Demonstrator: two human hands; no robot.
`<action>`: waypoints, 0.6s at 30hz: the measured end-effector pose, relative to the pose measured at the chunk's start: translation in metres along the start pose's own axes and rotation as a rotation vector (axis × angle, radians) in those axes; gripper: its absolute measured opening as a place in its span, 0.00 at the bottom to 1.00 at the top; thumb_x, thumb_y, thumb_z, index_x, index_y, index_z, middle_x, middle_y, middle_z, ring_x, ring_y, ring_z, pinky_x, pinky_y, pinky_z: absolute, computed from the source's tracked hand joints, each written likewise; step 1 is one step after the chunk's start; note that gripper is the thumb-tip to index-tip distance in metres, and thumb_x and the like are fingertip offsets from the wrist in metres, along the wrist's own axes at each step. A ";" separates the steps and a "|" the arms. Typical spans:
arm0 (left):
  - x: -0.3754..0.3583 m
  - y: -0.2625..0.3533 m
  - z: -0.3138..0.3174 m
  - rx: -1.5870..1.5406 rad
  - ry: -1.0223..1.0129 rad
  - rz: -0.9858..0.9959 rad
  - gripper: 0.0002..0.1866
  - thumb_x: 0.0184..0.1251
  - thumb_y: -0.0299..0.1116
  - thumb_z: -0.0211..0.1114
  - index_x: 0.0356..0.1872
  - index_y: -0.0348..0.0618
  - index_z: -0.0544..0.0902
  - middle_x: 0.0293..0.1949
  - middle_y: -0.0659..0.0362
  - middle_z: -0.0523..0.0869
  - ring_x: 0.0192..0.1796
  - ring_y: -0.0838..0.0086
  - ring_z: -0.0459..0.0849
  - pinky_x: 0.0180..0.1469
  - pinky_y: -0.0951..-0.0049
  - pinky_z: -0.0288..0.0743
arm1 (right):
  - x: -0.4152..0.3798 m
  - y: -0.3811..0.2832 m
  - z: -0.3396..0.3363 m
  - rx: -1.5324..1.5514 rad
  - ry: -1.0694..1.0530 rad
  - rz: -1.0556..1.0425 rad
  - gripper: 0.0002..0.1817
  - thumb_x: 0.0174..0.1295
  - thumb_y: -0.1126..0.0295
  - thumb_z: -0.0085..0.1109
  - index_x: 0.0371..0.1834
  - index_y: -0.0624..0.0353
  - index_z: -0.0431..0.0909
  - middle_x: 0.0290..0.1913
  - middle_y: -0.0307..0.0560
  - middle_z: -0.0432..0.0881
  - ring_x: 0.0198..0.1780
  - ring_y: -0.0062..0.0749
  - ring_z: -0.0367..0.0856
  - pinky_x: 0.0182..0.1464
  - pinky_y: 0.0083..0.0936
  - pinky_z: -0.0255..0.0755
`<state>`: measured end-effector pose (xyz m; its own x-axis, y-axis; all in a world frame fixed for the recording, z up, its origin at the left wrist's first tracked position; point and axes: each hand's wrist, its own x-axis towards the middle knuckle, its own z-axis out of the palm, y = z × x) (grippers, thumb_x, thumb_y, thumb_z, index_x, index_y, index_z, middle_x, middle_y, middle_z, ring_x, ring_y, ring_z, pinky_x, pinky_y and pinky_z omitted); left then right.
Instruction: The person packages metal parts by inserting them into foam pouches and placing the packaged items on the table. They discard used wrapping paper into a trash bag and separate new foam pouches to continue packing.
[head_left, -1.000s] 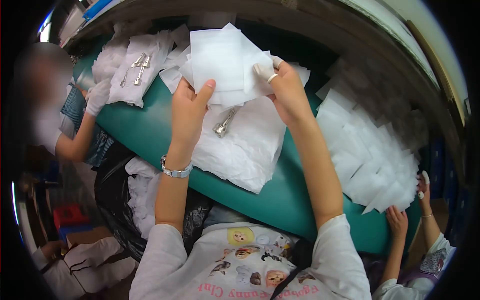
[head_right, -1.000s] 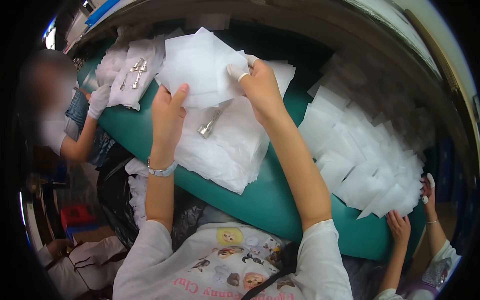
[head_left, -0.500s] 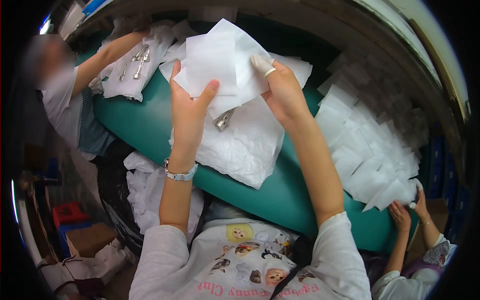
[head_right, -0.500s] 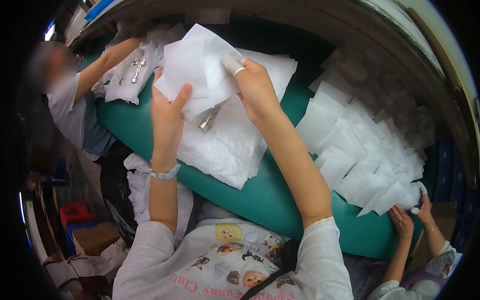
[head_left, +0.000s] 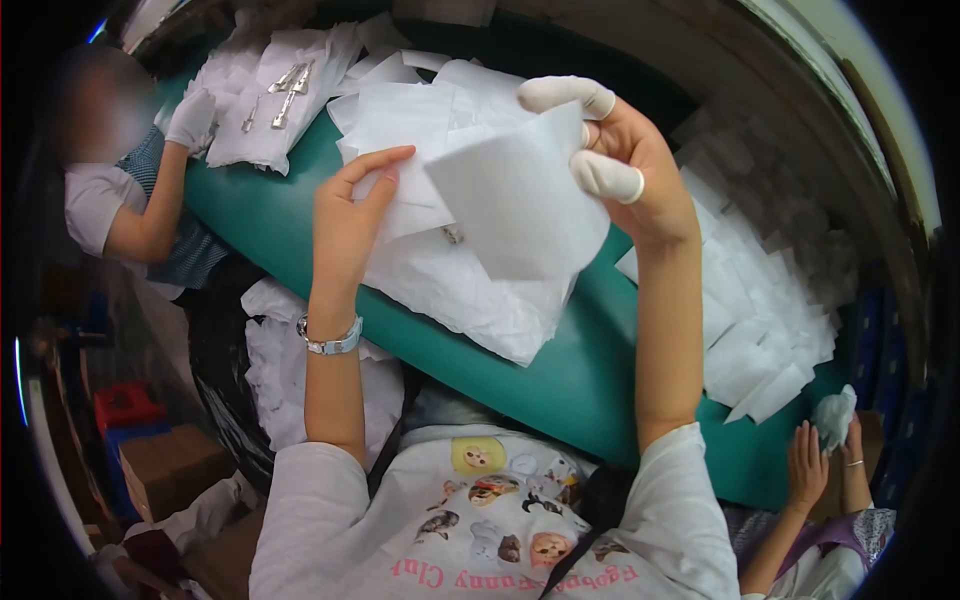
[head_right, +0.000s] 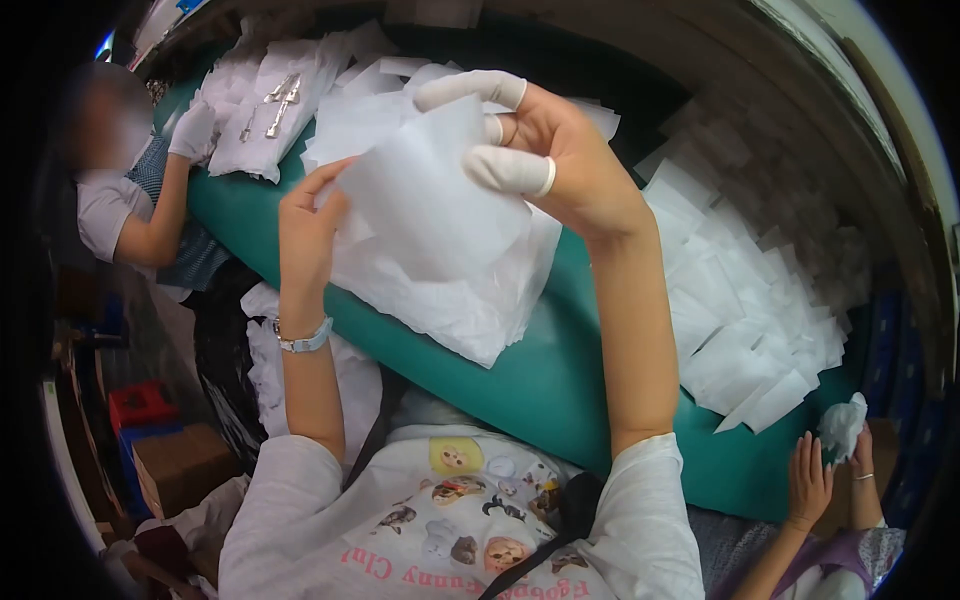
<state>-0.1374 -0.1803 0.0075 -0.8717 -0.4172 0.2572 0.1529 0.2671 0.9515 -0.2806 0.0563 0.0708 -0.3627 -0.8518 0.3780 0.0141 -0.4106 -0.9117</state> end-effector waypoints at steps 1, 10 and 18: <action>-0.001 0.001 -0.003 -0.090 -0.032 -0.028 0.14 0.73 0.26 0.58 0.52 0.33 0.86 0.50 0.55 0.89 0.53 0.77 0.82 0.60 0.77 0.72 | 0.000 -0.001 0.005 -0.142 -0.048 0.027 0.28 0.60 0.76 0.66 0.65 0.69 0.73 0.33 0.31 0.78 0.34 0.11 0.73 0.39 0.15 0.69; -0.026 0.026 0.002 0.225 -0.139 0.023 0.15 0.69 0.36 0.70 0.42 0.31 0.88 0.38 0.60 0.89 0.42 0.81 0.81 0.47 0.79 0.74 | 0.011 0.016 0.053 -0.880 0.090 0.144 0.28 0.58 0.70 0.69 0.63 0.60 0.76 0.31 0.48 0.82 0.35 0.34 0.80 0.41 0.28 0.74; -0.039 0.001 -0.024 0.071 0.272 -0.035 0.10 0.61 0.30 0.76 0.35 0.32 0.88 0.30 0.64 0.88 0.33 0.84 0.79 0.40 0.82 0.73 | 0.010 0.061 0.036 -1.125 0.246 0.538 0.27 0.61 0.55 0.67 0.52 0.70 0.79 0.39 0.59 0.84 0.41 0.46 0.83 0.47 0.36 0.76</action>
<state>-0.0926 -0.1844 0.0028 -0.7177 -0.6421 0.2696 0.0839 0.3046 0.9488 -0.2496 0.0113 0.0252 -0.7219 -0.6919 -0.0103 -0.5391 0.5716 -0.6186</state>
